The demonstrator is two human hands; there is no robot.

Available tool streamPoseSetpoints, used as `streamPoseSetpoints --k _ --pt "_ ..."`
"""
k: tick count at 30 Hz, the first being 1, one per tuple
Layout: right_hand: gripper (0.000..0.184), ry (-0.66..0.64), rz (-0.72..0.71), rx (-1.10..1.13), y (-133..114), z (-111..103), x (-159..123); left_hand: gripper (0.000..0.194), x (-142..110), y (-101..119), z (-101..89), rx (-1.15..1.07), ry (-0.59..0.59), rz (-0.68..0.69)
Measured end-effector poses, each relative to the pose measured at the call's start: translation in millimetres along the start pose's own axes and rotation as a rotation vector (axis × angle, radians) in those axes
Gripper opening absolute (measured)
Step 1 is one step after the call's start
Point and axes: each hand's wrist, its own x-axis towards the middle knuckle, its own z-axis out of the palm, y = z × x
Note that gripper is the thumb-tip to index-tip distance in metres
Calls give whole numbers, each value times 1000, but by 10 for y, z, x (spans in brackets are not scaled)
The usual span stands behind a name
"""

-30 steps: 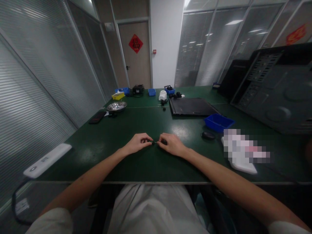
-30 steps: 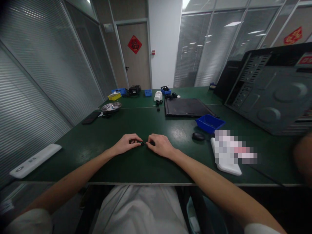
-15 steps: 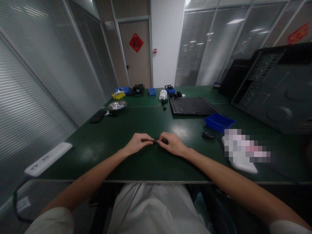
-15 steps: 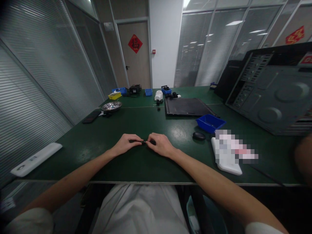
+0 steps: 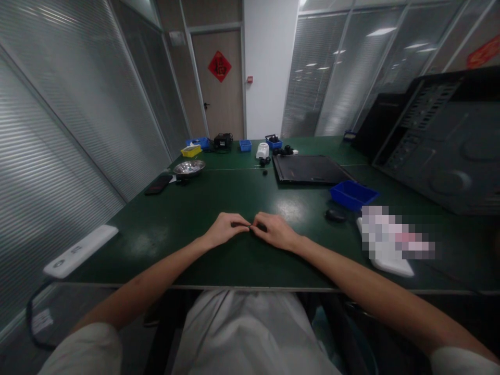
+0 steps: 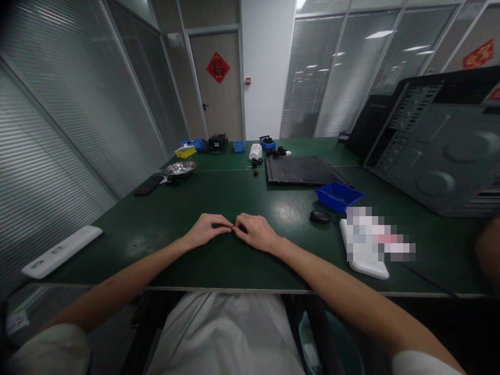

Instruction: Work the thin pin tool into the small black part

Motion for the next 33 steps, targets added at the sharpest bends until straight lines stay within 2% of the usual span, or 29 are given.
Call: streamPoseSetpoints --k 6,9,15,18,21,25,28,33 --pt "9 -4 -7 -19 -21 -22 -1 22 9 -42 -22 -55 21 -55" --pt "9 -11 -4 -29 -38 -32 -4 26 73 -134 -71 -6 58 -113" --pt "12 7 16 -16 -22 -27 -10 25 180 -339 -99 133 33 -72" --pt "12 31 26 -9 -8 -34 -12 24 139 -272 -102 159 42 -63" --pt "12 47 30 -3 4 -54 -15 23 57 -86 -101 188 51 22" --pt "11 48 29 3 28 -73 -22 31 -28 99 -81 235 -22 73" --pt "11 49 30 0 44 -71 -21 35 -36 67 -89 279 -39 76" --pt "13 64 26 -5 50 -67 -16 22 -5 -86 -147 300 -48 123"
